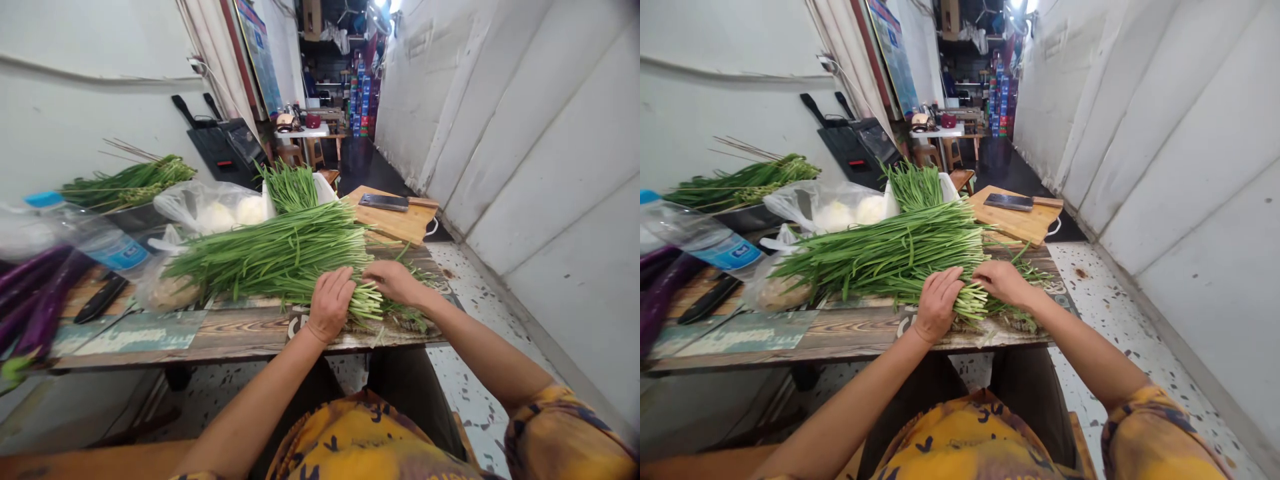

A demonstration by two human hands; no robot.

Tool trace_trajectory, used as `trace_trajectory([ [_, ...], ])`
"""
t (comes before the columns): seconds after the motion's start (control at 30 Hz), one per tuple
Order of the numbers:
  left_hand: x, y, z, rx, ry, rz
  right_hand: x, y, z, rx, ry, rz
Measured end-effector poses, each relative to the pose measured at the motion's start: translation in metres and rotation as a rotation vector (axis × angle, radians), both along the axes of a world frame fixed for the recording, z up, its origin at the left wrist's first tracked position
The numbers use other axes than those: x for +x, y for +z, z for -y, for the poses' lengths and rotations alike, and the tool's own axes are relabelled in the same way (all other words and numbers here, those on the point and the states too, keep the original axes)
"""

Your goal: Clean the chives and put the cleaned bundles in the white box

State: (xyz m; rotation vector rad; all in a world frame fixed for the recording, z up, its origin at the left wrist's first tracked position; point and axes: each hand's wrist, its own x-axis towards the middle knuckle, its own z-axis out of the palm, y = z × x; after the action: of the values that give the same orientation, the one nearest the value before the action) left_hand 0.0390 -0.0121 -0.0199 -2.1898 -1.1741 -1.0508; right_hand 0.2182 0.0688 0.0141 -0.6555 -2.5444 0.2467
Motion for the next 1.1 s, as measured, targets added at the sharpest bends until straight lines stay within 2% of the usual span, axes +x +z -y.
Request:
trace_trajectory([
  [0.07, 0.0, 0.0, -0.001, -0.055, -0.013, -0.026, 0.007, 0.0, 0.01, -0.049, -0.016, 0.052],
  [0.17, 0.001, 0.0, -0.002, -0.111, -0.01, -0.076, 0.01, 0.002, 0.016, -0.006, -0.061, 0.215],
  [0.33, 0.003, -0.001, 0.0, -0.118, -0.007, -0.146, 0.013, 0.017, 0.014, 0.054, -0.007, 0.508],
  [0.43, 0.002, -0.001, 0.0, -0.109, -0.016, -0.133, 0.027, 0.026, 0.007, -0.04, 0.064, 0.515],
  [0.5, 0.001, -0.001, 0.0, -0.086, -0.016, -0.1, 0.038, 0.029, -0.002, -0.11, 0.091, 0.441],
  [0.57, 0.0, -0.001, 0.0, -0.061, -0.01, -0.066, 0.045, 0.026, -0.014, -0.117, -0.039, 0.305],
  [0.63, 0.0, -0.001, 0.0, -0.05, -0.003, -0.054, 0.041, 0.02, -0.024, -0.07, -0.272, 0.194],
  [0.7, 0.0, -0.001, -0.001, -0.05, 0.004, -0.054, 0.027, 0.012, -0.032, -0.015, -0.439, 0.206],
  [0.73, 0.0, -0.001, 0.0, -0.051, 0.008, -0.053, 0.018, 0.009, -0.034, 0.014, -0.473, 0.22],
  [0.9, -0.001, -0.003, -0.001, -0.031, 0.004, -0.051, -0.016, 0.001, -0.04, 0.105, -0.36, 0.351],
  [1.0, -0.001, -0.003, -0.002, -0.035, 0.001, -0.061, -0.017, 0.003, -0.039, 0.091, -0.308, 0.335],
  [1.1, -0.002, -0.003, -0.001, -0.037, -0.003, -0.044, -0.009, 0.008, -0.03, 0.028, -0.219, 0.192],
])
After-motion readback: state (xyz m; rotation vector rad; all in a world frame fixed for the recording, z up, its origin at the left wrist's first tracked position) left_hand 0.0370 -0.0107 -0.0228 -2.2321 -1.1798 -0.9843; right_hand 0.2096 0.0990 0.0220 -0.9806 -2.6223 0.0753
